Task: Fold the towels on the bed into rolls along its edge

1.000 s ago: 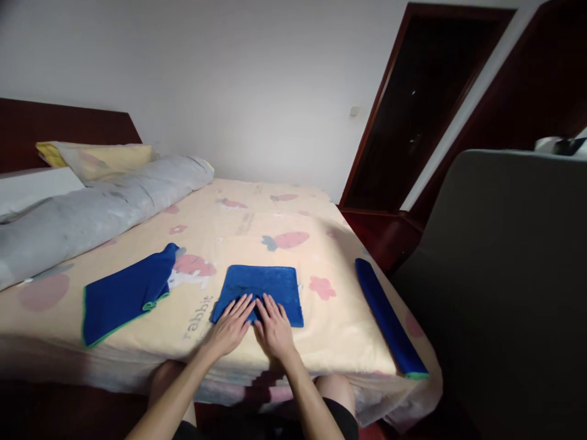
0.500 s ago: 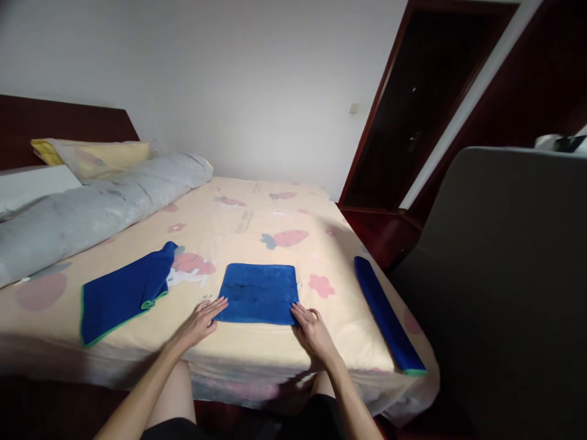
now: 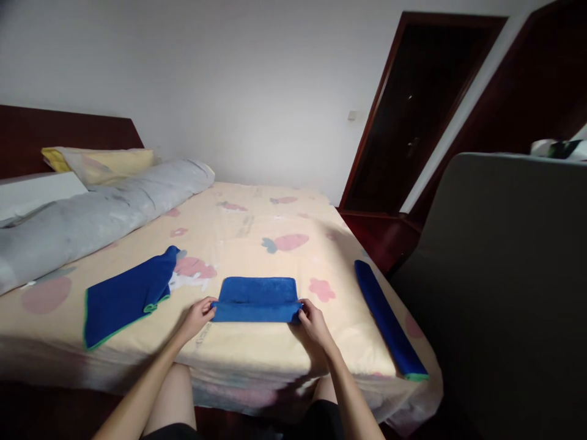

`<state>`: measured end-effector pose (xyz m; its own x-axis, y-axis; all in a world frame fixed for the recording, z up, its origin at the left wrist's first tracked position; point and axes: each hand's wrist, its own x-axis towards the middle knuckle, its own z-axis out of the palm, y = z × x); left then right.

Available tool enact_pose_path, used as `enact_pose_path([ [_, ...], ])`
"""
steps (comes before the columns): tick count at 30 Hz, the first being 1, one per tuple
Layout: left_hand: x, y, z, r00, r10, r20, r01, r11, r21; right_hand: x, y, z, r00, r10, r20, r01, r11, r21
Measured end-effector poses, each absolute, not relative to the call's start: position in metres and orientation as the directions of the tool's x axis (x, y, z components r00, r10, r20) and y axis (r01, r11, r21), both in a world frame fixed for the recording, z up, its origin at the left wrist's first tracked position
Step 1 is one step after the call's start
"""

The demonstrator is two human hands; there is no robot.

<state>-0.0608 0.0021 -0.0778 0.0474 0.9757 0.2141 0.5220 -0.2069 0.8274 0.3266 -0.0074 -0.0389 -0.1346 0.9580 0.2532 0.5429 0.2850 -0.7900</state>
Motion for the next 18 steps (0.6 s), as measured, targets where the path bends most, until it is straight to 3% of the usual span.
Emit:
enact_pose_path([
  [2, -0.054, 0.008, -0.079, -0.011, 0.974, 0.227, 0.624, -0.171, 0.763, 0.323, 0.0, -0.045, -0.108, 0.962, 0.251, 0.612, 0.263, -0.746],
  [6, -0.041, 0.01, -0.08, -0.099, 0.951, 0.294, 0.774, -0.112, 0.623, 0.318, 0.009, -0.056, -0.037, 0.96, 0.279, 0.836, 0.183, -0.518],
  [10, -0.021, 0.0, -0.071, -0.085, 0.901, 0.425, 0.921, -0.092, 0.378, 0.301, 0.005, -0.058, 0.054, 0.922, 0.384, 0.897, 0.125, -0.425],
  [12, -0.003, -0.008, -0.065, 0.068, 0.88, 0.471, 0.929, -0.228, 0.292, 0.281, -0.002, -0.057, -0.058, 0.882, 0.468, 0.898, 0.251, -0.362],
  [14, 0.019, -0.015, -0.062, 0.307, 0.831, 0.464, 0.877, -0.436, 0.2, 0.258, -0.011, -0.058, -0.279, 0.828, 0.486, 0.852, 0.447, -0.272],
  [16, 0.039, -0.02, -0.064, 0.464, 0.782, 0.417, 0.817, -0.559, 0.139, 0.236, -0.019, -0.059, -0.462, 0.783, 0.415, 0.788, 0.578, -0.213],
  [18, 0.049, -0.023, -0.07, 0.489, 0.791, 0.369, 0.817, -0.563, 0.125, 0.223, -0.024, -0.062, -0.527, 0.777, 0.345, 0.772, 0.608, -0.188],
])
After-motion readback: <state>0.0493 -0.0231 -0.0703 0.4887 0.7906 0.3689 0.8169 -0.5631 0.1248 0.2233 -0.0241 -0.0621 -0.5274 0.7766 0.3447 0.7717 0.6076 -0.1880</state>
